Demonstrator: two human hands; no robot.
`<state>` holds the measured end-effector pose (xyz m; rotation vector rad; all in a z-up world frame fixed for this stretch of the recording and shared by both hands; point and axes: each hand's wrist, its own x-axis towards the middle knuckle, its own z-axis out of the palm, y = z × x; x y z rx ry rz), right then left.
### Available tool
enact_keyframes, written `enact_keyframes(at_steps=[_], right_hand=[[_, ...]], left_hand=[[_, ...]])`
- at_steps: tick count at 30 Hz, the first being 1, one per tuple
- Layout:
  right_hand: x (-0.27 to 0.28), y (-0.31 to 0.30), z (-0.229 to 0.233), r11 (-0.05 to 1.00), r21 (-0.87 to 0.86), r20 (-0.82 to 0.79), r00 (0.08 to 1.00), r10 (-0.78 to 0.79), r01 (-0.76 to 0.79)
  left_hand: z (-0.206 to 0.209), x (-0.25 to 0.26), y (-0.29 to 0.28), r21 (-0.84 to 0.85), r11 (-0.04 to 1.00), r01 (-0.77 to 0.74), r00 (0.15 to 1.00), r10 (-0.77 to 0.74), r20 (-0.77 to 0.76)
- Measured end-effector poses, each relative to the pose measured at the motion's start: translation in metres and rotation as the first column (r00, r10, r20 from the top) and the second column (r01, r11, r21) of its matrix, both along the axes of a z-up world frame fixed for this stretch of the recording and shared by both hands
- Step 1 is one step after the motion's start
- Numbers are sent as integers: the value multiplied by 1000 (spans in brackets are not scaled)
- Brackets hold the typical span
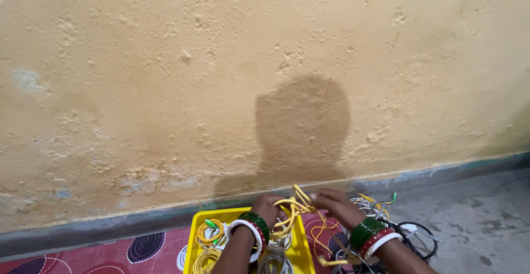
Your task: The person coils various yellow and white cables by hand and places them into a yellow tray.
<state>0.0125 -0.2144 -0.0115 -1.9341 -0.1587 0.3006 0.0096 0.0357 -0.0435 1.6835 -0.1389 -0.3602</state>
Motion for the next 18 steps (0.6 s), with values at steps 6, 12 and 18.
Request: enact_keyframes(at_steps=[6,12,18], right_hand=[[-23,32,24,962,248,-153,976,152,-111],[5,9,7,996,-80,227,974,-22,41],[-38,22,61,977,-197,32,996,-79,84]], left_hand=[[-8,7,-4,-13,999,-37,999,37,29],[35,-9,-20,-146,973,-181,983,175,-53],[77,-35,-3,-37,995,-92,990,95,103]])
